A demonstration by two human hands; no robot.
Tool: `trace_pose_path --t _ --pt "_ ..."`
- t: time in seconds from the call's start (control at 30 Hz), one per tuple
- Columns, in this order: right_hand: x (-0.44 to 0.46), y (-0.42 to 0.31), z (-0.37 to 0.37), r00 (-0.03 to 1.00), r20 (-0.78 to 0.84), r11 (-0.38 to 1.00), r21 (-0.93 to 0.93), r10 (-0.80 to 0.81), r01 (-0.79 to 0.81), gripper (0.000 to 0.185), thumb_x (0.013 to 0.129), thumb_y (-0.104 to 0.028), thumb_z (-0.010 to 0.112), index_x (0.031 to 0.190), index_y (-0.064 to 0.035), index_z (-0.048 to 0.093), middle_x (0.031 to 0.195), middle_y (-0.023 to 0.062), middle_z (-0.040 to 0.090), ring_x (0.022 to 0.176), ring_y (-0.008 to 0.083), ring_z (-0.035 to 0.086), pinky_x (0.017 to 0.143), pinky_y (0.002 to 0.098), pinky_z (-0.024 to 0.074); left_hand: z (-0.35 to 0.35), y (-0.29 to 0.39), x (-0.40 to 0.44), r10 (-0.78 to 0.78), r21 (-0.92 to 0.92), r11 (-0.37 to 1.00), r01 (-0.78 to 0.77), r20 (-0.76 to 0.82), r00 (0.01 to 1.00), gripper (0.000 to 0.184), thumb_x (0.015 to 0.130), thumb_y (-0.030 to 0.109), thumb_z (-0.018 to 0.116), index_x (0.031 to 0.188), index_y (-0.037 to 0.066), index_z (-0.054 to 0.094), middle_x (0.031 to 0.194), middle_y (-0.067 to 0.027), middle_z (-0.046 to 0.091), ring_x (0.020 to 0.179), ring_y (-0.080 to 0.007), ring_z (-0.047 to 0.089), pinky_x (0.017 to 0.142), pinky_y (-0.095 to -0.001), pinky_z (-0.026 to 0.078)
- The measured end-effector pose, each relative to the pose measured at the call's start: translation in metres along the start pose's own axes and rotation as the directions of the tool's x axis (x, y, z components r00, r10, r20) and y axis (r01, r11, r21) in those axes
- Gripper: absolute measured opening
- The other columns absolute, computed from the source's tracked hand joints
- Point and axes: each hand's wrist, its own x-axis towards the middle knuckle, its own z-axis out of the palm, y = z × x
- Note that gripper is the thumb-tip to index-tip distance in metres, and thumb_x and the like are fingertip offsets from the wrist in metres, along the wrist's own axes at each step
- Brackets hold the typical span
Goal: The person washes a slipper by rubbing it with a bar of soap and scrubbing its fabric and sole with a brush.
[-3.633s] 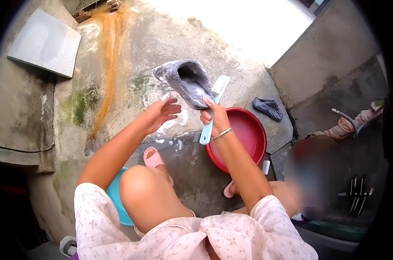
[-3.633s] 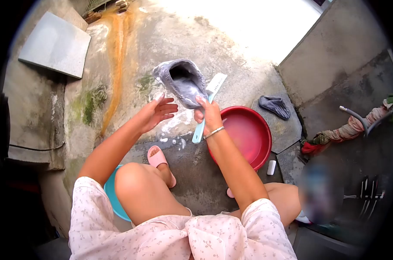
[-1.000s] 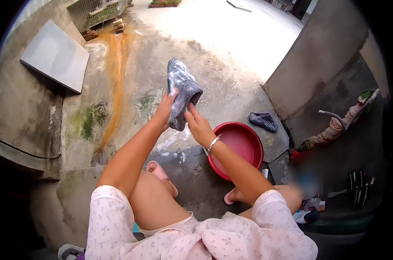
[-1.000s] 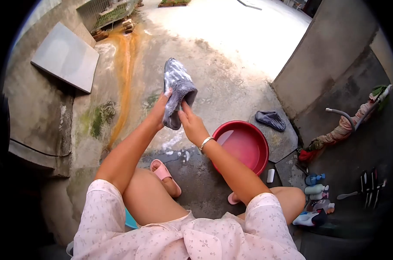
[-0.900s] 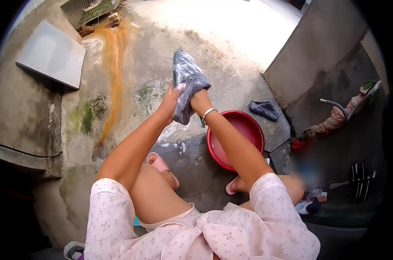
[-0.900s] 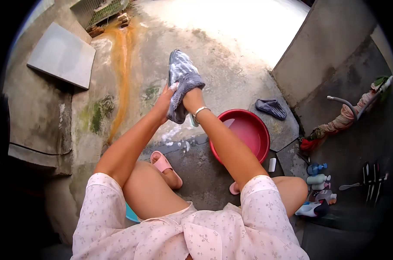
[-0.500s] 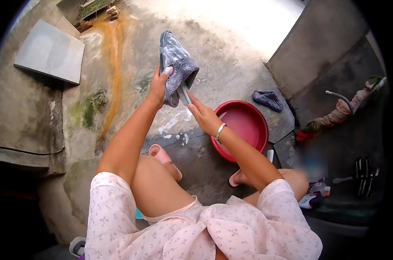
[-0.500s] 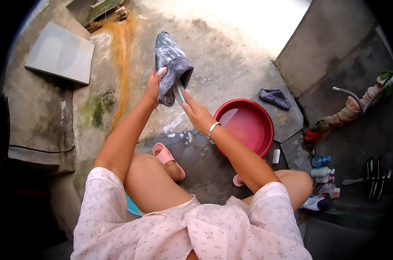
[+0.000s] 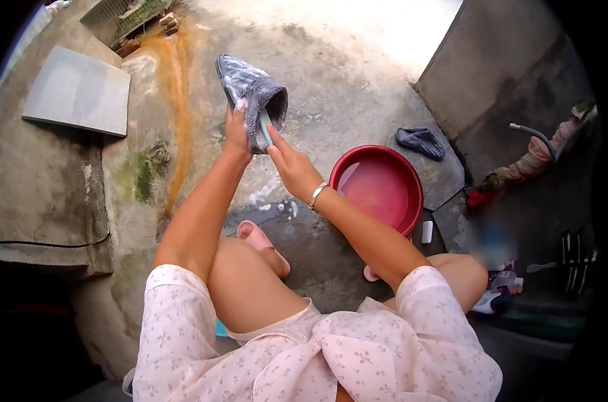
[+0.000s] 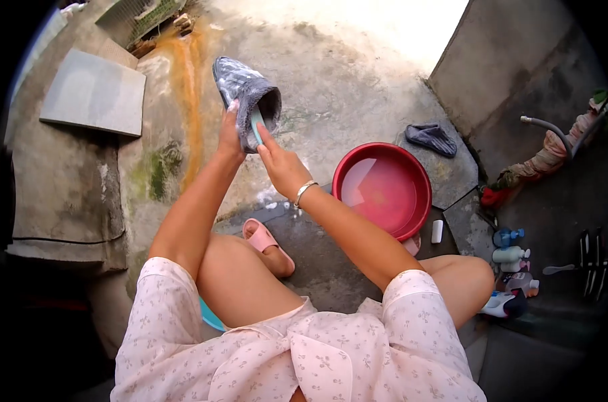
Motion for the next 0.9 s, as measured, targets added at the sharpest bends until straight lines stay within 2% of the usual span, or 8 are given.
trace_pose_path --t 0.1,0.27,0.4,0.47,0.6,0.7,0.8,0.9 --pt "0.022 0.012 -0.022 0.974 0.156 0.899 -0.431 0.165 -0.084 0.050 0.101 -0.032 0.039 0.149 -0.0233 0.030 0.091 0.0307 0.065 0.084 0.0497 0.060 0.077 0.0521 0.0473 0.010 0.002 -0.010 0.014 0.022 1.000 -0.012 -0.103 0.995 0.043 0.094 0.019 0.055 0.134 0.009 0.044 0.121 -0.0085 0.058 0.107 -0.0215 0.058 0.095 -0.0363 0.045" --pt "0.032 0.049 0.021 0.950 -0.183 0.967 -0.008 -0.251 0.254 0.050 0.101 -0.030 0.041 0.150 -0.0280 0.030 0.088 0.0324 0.063 0.072 0.0456 0.063 0.064 0.0502 0.0490 -0.005 -0.004 0.003 0.083 0.096 0.993 -0.071 -0.127 0.988 0.045 0.094 0.025 0.056 0.133 0.008 0.044 0.119 -0.0110 0.059 0.106 -0.0229 0.060 0.093 -0.0386 0.048" --pt "0.012 -0.015 -0.002 0.837 0.415 0.679 0.500 0.356 -0.537 0.051 0.101 -0.030 0.039 0.151 -0.0286 0.027 0.084 0.0308 0.062 0.065 0.0467 0.058 0.062 0.0472 0.0465 -0.007 0.003 0.002 0.145 0.176 0.976 -0.125 -0.105 0.984 0.049 0.095 0.019 0.056 0.140 0.008 0.040 0.123 -0.0092 0.057 0.106 -0.0209 0.058 0.092 -0.0358 0.047" --pt "0.014 0.019 0.020 0.992 -0.011 0.981 0.145 -0.126 0.126 0.051 0.102 -0.033 0.038 0.151 -0.0318 0.025 0.081 0.0296 0.063 0.060 0.0444 0.059 0.056 0.0494 0.0461 -0.009 0.003 0.007 0.163 0.065 0.985 -0.157 -0.092 0.982 0.049 0.095 0.021 0.055 0.140 0.008 0.040 0.124 -0.0094 0.057 0.106 -0.0220 0.059 0.092 -0.0373 0.048" --pt "0.024 0.036 0.004 0.986 0.162 0.912 -0.408 0.037 0.033 0.054 0.102 -0.035 0.038 0.152 -0.0330 0.017 0.074 0.0238 0.065 0.071 0.0458 0.062 0.066 0.0544 0.0470 -0.021 -0.001 0.010 0.008 -0.056 0.998 -0.017 -0.168 0.986 0.048 0.095 0.025 0.053 0.139 0.009 0.042 0.126 -0.0106 0.056 0.109 -0.0243 0.058 0.095 -0.0387 0.046" --pt "0.033 0.020 0.020 0.973 -0.030 0.957 -0.190 -0.229 0.220 0.051 0.102 -0.033 0.039 0.151 -0.0247 0.026 0.079 0.0239 0.066 0.072 0.0400 0.065 0.066 0.0471 0.0496 -0.035 -0.005 0.017 0.032 -0.064 0.997 -0.042 -0.160 0.987 0.049 0.094 0.026 0.053 0.139 0.008 0.041 0.126 -0.0109 0.055 0.111 -0.0248 0.057 0.097 -0.0392 0.045" --pt "0.018 -0.007 0.005 0.941 0.283 0.895 0.346 0.184 -0.280 0.051 0.103 -0.033 0.041 0.151 -0.0204 0.031 0.084 0.0168 0.069 0.077 0.0280 0.067 0.070 0.0397 0.0500 -0.029 0.004 0.014 0.131 0.048 0.991 -0.124 -0.175 0.976 0.049 0.094 0.025 0.054 0.138 0.007 0.042 0.126 -0.0105 0.055 0.110 -0.0243 0.056 0.097 -0.0386 0.045" --pt "0.011 -0.001 0.012 0.996 0.091 0.989 0.144 0.024 -0.037 0.051 0.101 -0.034 0.039 0.148 -0.0153 0.033 0.100 0.0296 0.064 0.091 0.0442 0.062 0.079 0.0457 0.0479 -0.026 0.005 0.015 0.165 0.009 0.986 -0.165 -0.136 0.977 0.050 0.094 0.025 0.055 0.139 0.007 0.041 0.128 -0.0099 0.054 0.112 -0.0243 0.055 0.097 -0.0377 0.044"
